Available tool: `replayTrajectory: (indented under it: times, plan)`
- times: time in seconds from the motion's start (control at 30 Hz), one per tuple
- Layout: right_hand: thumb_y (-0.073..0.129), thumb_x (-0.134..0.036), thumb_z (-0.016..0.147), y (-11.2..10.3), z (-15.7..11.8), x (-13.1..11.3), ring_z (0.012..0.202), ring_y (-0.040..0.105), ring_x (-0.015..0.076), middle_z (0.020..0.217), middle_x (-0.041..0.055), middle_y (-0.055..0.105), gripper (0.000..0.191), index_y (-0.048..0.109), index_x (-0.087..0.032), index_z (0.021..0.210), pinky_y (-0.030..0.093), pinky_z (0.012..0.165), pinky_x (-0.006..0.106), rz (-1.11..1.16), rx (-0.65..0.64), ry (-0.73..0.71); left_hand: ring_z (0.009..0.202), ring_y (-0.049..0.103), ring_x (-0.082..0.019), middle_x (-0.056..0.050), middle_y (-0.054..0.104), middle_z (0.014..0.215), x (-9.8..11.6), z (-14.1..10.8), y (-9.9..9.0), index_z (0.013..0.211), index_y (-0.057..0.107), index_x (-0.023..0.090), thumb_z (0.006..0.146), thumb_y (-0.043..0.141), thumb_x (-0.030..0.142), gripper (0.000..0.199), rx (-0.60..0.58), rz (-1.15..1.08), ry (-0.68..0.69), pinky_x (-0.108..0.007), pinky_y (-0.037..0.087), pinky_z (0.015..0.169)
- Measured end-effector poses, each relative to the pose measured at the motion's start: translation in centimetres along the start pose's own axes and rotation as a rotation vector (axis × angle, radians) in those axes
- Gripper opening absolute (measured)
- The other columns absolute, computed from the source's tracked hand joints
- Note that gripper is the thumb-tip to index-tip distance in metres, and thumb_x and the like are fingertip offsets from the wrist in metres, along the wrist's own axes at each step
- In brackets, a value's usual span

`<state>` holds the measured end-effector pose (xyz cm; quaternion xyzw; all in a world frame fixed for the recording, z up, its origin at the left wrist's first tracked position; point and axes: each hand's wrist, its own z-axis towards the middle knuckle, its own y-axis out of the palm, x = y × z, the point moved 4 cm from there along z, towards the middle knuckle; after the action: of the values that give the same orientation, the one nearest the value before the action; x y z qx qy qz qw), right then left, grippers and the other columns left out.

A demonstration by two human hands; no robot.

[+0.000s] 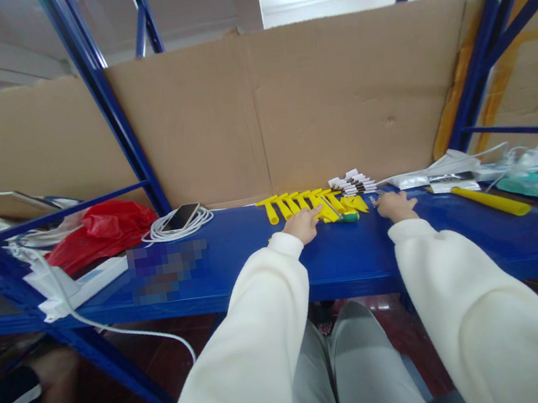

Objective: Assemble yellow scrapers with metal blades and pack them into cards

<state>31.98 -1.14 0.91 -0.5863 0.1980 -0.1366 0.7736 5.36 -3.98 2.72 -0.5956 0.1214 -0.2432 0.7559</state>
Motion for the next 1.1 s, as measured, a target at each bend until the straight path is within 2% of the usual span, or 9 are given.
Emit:
replayTrajectory:
  times: [0.1,0.2,0.27,0.4,0.6,0.73,0.97,1.1]
  plan:
    - [0.048,-0.024,0.094,-0.5,-0.7,-0.4,0.14,0.045,0.038,0.144,0.0184,0.061,0.045,0.066,-0.019,0.134,0.039,0.106,0.061,0.016,-0.067,0.034,0.121,0.066,-0.023,-0.007,0.068,0.129,0.1,0.0,0.0,0.155,0.048,0.036,0.103,0.044,0.023,0.054,-0.013,0.007,0.02,-0.032,0.051,0.103]
    - [0.046,-0.022,0.095,-0.9,-1.2,-0.9,0.141,0.043,0.0371,0.146,0.021,0.059,0.045,0.066,-0.012,0.134,0.035,0.11,0.06,0.003,-0.062,0.009,0.121,0.066,-0.022,-0.006,0.067,0.127,0.2,0.0,0.0,0.153,0.051,0.037,0.103,0.043,0.023,0.053,-0.031,0.013,0.032,-0.031,0.05,0.102]
    - [0.046,-0.021,0.094,-1.0,-1.2,-1.2,0.139,0.044,0.0372,0.144,0.0223,0.059,0.046,0.066,-0.011,0.134,0.036,0.11,0.06,-0.018,-0.042,-0.026,0.12,0.066,-0.022,-0.006,0.067,0.126,0.2,0.0,0.0,0.153,0.052,0.036,0.103,0.044,0.022,0.052,-0.037,0.009,0.032,-0.03,0.05,0.102]
    - [0.049,-0.018,0.091,-0.5,-1.1,-1.6,0.135,0.046,0.0376,0.141,0.0206,0.06,0.045,0.068,-0.016,0.132,0.039,0.107,0.06,-0.038,-0.029,-0.103,0.121,0.066,-0.022,-0.007,0.067,0.126,0.2,0.0,0.1,0.152,0.052,0.036,0.103,0.044,0.021,0.052,-0.036,0.003,0.03,-0.03,0.05,0.103]
    - [0.056,-0.025,0.093,0.0,-0.7,-1.9,0.141,0.044,0.0387,0.148,0.0217,0.054,0.048,0.063,-0.017,0.139,0.042,0.109,0.056,-0.001,-0.127,-0.042,0.121,0.066,-0.022,-0.007,0.068,0.125,0.1,0.0,0.2,0.149,0.057,0.036,0.101,0.049,0.021,0.05,-0.018,-0.02,0.032,-0.03,0.051,0.103]
    - [0.06,-0.026,0.09,0.1,-0.4,-1.9,0.139,0.049,0.0403,0.143,0.0218,0.059,0.049,0.065,-0.019,0.138,0.045,0.108,0.057,0.035,-0.134,-0.018,0.122,0.066,-0.022,-0.006,0.069,0.127,0.1,0.0,0.1,0.146,0.06,0.036,0.101,0.05,0.021,0.049,-0.018,-0.03,0.033,-0.03,0.051,0.105]
    - [0.059,-0.024,0.088,0.0,-0.3,-1.7,0.137,0.051,0.0397,0.142,0.0243,0.06,0.05,0.066,-0.012,0.136,0.046,0.106,0.054,0.068,-0.121,-0.019,0.12,0.066,-0.022,-0.006,0.069,0.127,0.1,0.0,0.1,0.145,0.061,0.036,0.101,0.05,0.022,0.048,-0.019,-0.033,0.031,-0.03,0.051,0.104]
    - [0.058,-0.025,0.089,0.1,-0.4,-1.8,0.14,0.05,0.0383,0.146,0.0224,0.059,0.051,0.065,-0.014,0.138,0.045,0.109,0.053,0.045,-0.169,-0.002,0.121,0.066,-0.022,-0.006,0.069,0.126,0.1,0.0,0.2,0.146,0.06,0.035,0.101,0.05,0.022,0.048,-0.012,-0.033,0.028,-0.029,0.051,0.104]
